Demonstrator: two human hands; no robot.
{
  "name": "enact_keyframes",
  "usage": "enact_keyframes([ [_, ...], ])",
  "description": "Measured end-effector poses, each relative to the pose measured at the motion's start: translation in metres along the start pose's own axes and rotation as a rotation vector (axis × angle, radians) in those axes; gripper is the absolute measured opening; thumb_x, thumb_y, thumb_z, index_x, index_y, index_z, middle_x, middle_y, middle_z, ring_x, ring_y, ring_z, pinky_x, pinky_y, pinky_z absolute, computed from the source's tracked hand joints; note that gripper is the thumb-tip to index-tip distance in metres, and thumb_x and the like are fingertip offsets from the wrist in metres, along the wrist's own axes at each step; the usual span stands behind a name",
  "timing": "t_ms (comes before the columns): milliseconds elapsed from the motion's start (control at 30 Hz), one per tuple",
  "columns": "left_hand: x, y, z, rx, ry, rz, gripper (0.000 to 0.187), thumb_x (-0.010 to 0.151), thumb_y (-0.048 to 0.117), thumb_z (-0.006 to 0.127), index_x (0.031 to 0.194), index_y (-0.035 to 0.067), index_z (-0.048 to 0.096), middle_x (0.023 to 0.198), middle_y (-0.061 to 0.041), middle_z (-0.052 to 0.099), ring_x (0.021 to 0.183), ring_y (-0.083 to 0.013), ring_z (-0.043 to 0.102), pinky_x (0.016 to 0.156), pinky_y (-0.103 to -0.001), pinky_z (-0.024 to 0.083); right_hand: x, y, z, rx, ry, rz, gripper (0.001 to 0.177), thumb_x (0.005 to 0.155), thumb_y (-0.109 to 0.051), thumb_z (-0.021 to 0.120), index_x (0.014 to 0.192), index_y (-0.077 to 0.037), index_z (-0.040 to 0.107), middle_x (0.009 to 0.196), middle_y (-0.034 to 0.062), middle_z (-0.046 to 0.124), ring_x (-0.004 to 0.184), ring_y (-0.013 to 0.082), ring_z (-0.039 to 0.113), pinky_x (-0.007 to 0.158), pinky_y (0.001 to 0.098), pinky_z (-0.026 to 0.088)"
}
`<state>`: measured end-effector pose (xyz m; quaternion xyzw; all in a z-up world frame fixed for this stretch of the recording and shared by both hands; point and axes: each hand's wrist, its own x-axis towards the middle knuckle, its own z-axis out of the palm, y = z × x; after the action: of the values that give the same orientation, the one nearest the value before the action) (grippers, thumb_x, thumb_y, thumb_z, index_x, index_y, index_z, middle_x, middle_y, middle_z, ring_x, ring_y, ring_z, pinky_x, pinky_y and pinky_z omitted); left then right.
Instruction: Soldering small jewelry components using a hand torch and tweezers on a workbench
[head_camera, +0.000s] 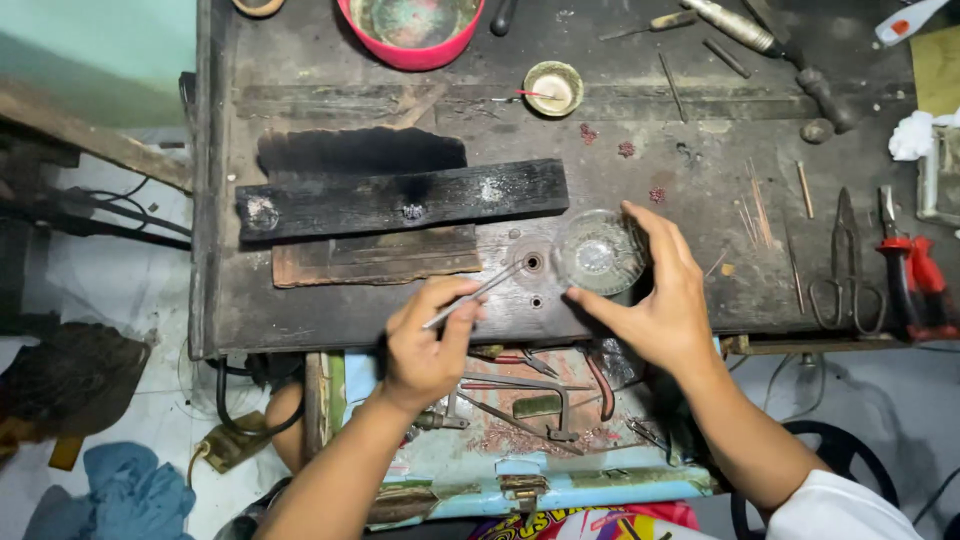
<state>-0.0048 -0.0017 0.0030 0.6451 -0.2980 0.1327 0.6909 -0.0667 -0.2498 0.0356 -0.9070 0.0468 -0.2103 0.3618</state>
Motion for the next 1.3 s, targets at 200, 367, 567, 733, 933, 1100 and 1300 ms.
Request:
enact_keyframes([
  [200, 0.014, 0.010, -0.004, 0.048, -0.044, 0.105, 0.006, 0.088, -0.005, 0.073, 0.091, -0.004, 0.068, 0.080, -0.018, 0.072, 0.067, -0.0343, 0.071, 0.063, -0.039, 0.058, 0.001, -0.041, 0.027, 0.102, -0.062, -0.048, 0.100, 0.054, -0.020, 0.099, 0.141, -0.002, 0.055, 0.128, 0.0234, 0.061, 0.123, 0.0469, 0.061, 0.107, 0.0576, 0.047],
  [367, 0.013, -0.003, -0.019, 0.131, -0.107, 0.131, 0.008, 0.088, 0.002, 0.076, 0.088, 0.000, 0.067, 0.078, -0.014, 0.071, 0.065, -0.0319, 0.071, 0.061, -0.037, 0.058, 0.000, -0.039, 0.053, 0.202, -0.095, -0.066, 0.100, 0.054, -0.018, 0.098, 0.142, -0.002, 0.053, 0.131, 0.0224, 0.059, 0.126, 0.0464, 0.059, 0.109, 0.0579, 0.045],
  [567, 0.011, -0.010, -0.022, 0.166, -0.218, 0.119, 0.007, 0.089, 0.003, 0.072, 0.088, 0.002, 0.066, 0.077, -0.014, 0.070, 0.065, -0.0347, 0.070, 0.059, -0.038, 0.058, -0.004, -0.021, 0.064, 0.249, -0.056, -0.136, 0.097, 0.060, -0.022, 0.099, 0.141, 0.001, 0.051, 0.135, 0.0216, 0.058, 0.128, 0.0447, 0.057, 0.113, 0.0568, 0.042],
  [733, 0.013, -0.010, -0.022, 0.194, -0.241, 0.118, 0.006, 0.091, 0.004, 0.070, 0.088, 0.002, 0.065, 0.076, -0.013, 0.068, 0.063, -0.0339, 0.069, 0.058, -0.037, 0.058, -0.007, -0.014, 0.066, 0.255, -0.027, -0.168, 0.095, 0.061, -0.023, 0.100, 0.139, 0.003, 0.052, 0.133, 0.0217, 0.060, 0.127, 0.0444, 0.059, 0.113, 0.0568, 0.042],
  [933, 0.014, -0.011, -0.021, 0.213, -0.243, 0.118, 0.007, 0.092, 0.004, 0.069, 0.087, 0.002, 0.066, 0.076, -0.012, 0.068, 0.063, -0.0334, 0.068, 0.059, -0.038, 0.058, -0.007, -0.013, 0.066, 0.277, -0.012, -0.164, 0.092, 0.062, -0.020, 0.100, 0.137, 0.004, 0.053, 0.133, 0.0220, 0.060, 0.126, 0.0447, 0.061, 0.111, 0.0567, 0.046],
  [1100, 0.011, -0.016, -0.020, 0.212, -0.238, 0.134, 0.007, 0.090, 0.003, 0.070, 0.085, 0.002, 0.066, 0.074, -0.012, 0.067, 0.061, -0.0325, 0.068, 0.058, -0.036, 0.058, -0.007, -0.013, 0.066, 0.311, -0.011, -0.185, 0.088, 0.065, -0.019, 0.099, 0.135, 0.006, 0.054, 0.132, 0.0240, 0.060, 0.125, 0.0470, 0.060, 0.108, 0.0575, 0.047],
  [1300, 0.015, -0.013, -0.020, 0.225, -0.255, 0.130, 0.006, 0.091, 0.003, 0.070, 0.086, 0.001, 0.066, 0.074, -0.012, 0.068, 0.061, -0.0325, 0.068, 0.059, -0.036, 0.058, -0.006, -0.015, 0.065, 0.305, -0.004, -0.179, 0.085, 0.068, -0.020, 0.099, 0.135, 0.006, 0.054, 0.132, 0.0226, 0.061, 0.126, 0.0453, 0.061, 0.108, 0.0555, 0.048],
])
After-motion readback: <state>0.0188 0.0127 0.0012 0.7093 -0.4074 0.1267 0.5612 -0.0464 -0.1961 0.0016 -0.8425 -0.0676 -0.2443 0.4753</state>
